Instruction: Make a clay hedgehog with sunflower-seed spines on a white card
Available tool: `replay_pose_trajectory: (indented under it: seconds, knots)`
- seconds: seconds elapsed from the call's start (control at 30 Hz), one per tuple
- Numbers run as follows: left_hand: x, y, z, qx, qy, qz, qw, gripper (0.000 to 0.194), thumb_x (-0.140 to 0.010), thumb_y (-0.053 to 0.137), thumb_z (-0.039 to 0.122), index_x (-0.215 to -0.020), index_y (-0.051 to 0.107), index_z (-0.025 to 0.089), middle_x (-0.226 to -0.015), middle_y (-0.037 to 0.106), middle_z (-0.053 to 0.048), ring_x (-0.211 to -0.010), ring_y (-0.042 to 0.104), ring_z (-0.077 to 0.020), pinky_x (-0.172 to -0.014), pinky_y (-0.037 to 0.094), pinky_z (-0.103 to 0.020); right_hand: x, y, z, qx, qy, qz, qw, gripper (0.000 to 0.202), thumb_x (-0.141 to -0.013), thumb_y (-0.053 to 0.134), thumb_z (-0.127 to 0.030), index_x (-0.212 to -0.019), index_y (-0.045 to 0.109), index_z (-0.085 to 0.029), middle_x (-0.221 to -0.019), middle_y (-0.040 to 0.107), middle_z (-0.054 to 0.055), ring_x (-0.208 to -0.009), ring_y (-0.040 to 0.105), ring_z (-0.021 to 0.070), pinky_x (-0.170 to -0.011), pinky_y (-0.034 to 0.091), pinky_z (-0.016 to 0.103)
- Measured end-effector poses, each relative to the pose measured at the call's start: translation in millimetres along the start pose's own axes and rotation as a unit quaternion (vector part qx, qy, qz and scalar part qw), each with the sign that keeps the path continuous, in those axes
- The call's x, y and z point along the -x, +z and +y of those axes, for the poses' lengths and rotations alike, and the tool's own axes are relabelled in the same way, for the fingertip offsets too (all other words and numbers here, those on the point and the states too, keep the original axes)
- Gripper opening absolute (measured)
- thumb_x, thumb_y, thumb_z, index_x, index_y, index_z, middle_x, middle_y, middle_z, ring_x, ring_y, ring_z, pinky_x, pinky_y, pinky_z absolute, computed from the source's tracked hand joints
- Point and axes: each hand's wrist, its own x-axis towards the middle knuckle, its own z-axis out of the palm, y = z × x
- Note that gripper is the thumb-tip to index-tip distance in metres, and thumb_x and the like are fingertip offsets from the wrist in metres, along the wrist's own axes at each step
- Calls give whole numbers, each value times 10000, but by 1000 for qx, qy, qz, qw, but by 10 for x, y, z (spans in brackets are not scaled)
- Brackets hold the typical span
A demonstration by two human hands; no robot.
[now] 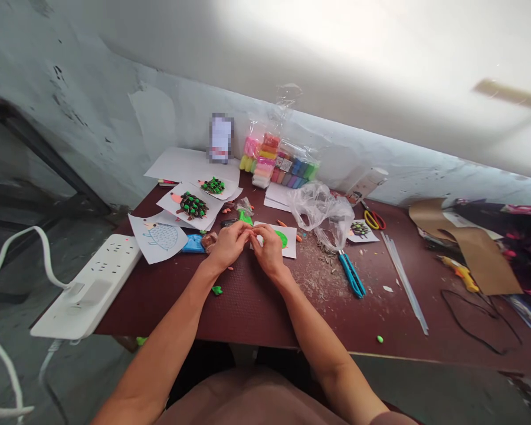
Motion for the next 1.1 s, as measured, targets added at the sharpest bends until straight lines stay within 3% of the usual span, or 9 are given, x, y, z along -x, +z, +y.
replay_pose_trajectory:
  seconds: [0.1, 0.37, 0.67, 0.87, 1.0, 1.1]
  knots:
    - [-1, -5, -10, 22, 7, -3, 1000, 117, -925, 580, 239, -924, 683, 184, -871, 787, -59, -820, 753, -215, -744, 565, -296, 10, 3, -31, 21, -19, 11, 1000, 162, -967, 557, -219, -874, 689, -216, -990, 724, 75, -923, 673, 199, -862, 511, 319]
    - [1, -71, -10, -65, 26, 1, 998, 114, -921, 562, 204, -881, 668, 201, -843, 770, -59, -791, 727, -224, -751, 534, -304, -6, -12, -52, 6, -12, -15, 1000, 126, -957, 576, -219, -850, 642, -216, -915, 692, 46, -877, 647, 185, -837, 513, 303]
    - [-2, -44, -38, -81, 9, -2, 997, 234, -890, 506, 102, -1059, 634, 200, -1009, 774, -90, -914, 747, -249, -792, 536, -324, 12, -24, -16, -64, -4, -2, 998, 123, -954, 679, -283, -946, 794, -242, -1179, 711, 80, -1080, 684, 187, -974, 519, 319]
    - [4, -60, -15, -17, 2, -36, 999, 200, -918, 473, 135, -1048, 608, 205, -785, 727, -22, -657, 691, -179, -649, 507, -269, -1, -32, -4, -94, 17, 3, 995, 112, -926, 729, -306, -967, 828, -272, -1289, 681, 91, -1163, 676, 206, -1078, 497, 382]
    - [17, -78, 7, 32, -17, -45, 998, 146, -935, 470, 178, -1030, 578, 202, -676, 678, 17, -502, 608, -140, -537, 442, -239, -31, -70, 21, -104, 17, -28, 994, 142, -922, 733, -317, -1026, 823, -283, -1331, 665, 87, -1243, 641, 215, -1090, 489, 386]
    - [25, -79, 18, 49, -17, -51, 997, 139, -926, 487, 188, -1037, 569, 203, -647, 666, 33, -468, 563, -119, -512, 409, -224, -60, -114, 38, -109, 5, -60, 992, 145, -932, 710, -333, -1011, 806, -258, -1266, 688, 83, -1181, 661, 211, -1037, 512, 368]
